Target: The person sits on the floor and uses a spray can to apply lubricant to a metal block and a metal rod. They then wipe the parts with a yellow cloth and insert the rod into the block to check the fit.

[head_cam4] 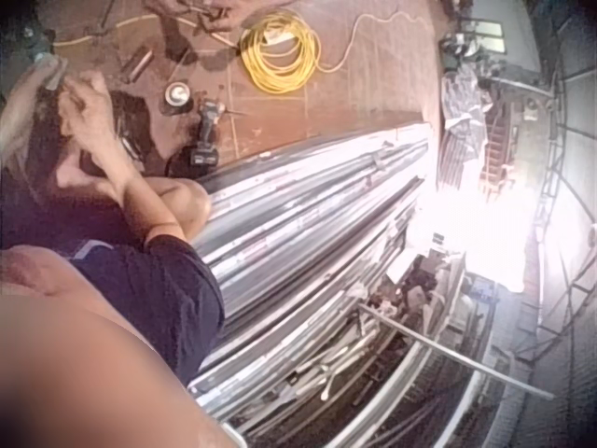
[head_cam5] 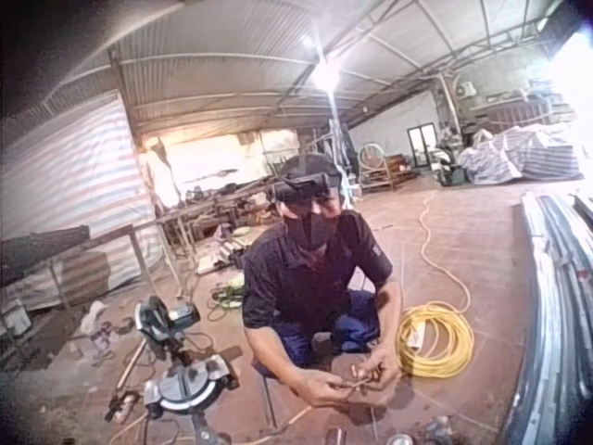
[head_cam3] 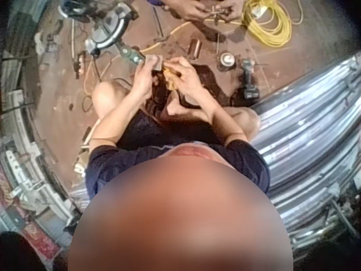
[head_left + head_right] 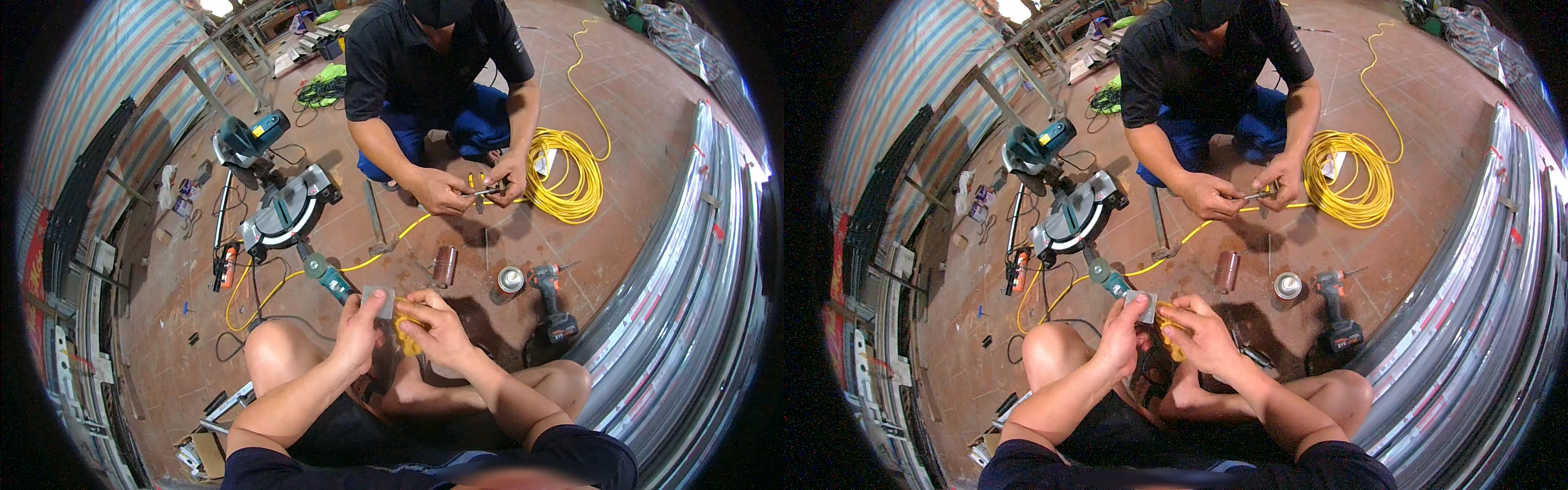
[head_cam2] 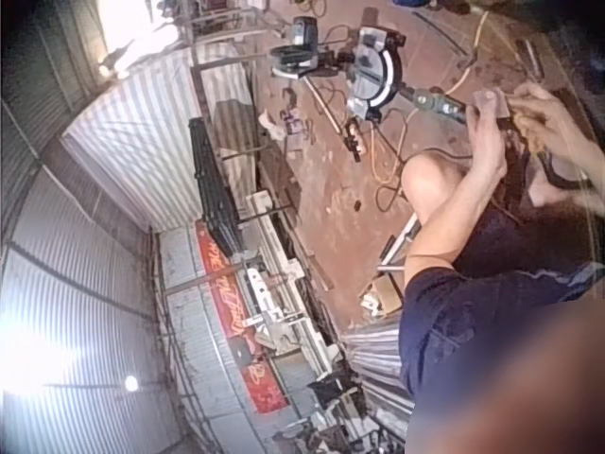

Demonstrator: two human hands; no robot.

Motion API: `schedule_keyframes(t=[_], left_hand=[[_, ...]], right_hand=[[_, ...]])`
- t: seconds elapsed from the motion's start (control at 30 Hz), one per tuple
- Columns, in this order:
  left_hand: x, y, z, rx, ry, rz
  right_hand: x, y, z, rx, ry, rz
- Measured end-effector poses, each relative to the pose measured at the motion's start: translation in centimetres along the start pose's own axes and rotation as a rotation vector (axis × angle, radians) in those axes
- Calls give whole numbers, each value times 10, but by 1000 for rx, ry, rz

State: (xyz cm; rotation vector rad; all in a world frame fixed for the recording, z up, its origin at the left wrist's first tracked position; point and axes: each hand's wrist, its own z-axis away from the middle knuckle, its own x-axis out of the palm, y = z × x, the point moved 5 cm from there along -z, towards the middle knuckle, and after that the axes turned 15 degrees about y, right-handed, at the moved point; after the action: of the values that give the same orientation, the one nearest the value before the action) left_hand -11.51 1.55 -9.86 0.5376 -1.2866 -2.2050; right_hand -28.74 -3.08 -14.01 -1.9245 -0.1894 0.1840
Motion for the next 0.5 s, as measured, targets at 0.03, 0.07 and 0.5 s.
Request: schedule_keyframes(t=[0.03,0.07,0.5], left_hand=[[1,-1,0,1,-22,-7],[1,-4,-1,-7,-40,-27],[12,-10,19,262,-187,-117]], right_hand=[[-2,3,-2,-10,-8,-10],[-3,6,-2,-2,-27,-23],[-1,46,6,665,220,-858]])
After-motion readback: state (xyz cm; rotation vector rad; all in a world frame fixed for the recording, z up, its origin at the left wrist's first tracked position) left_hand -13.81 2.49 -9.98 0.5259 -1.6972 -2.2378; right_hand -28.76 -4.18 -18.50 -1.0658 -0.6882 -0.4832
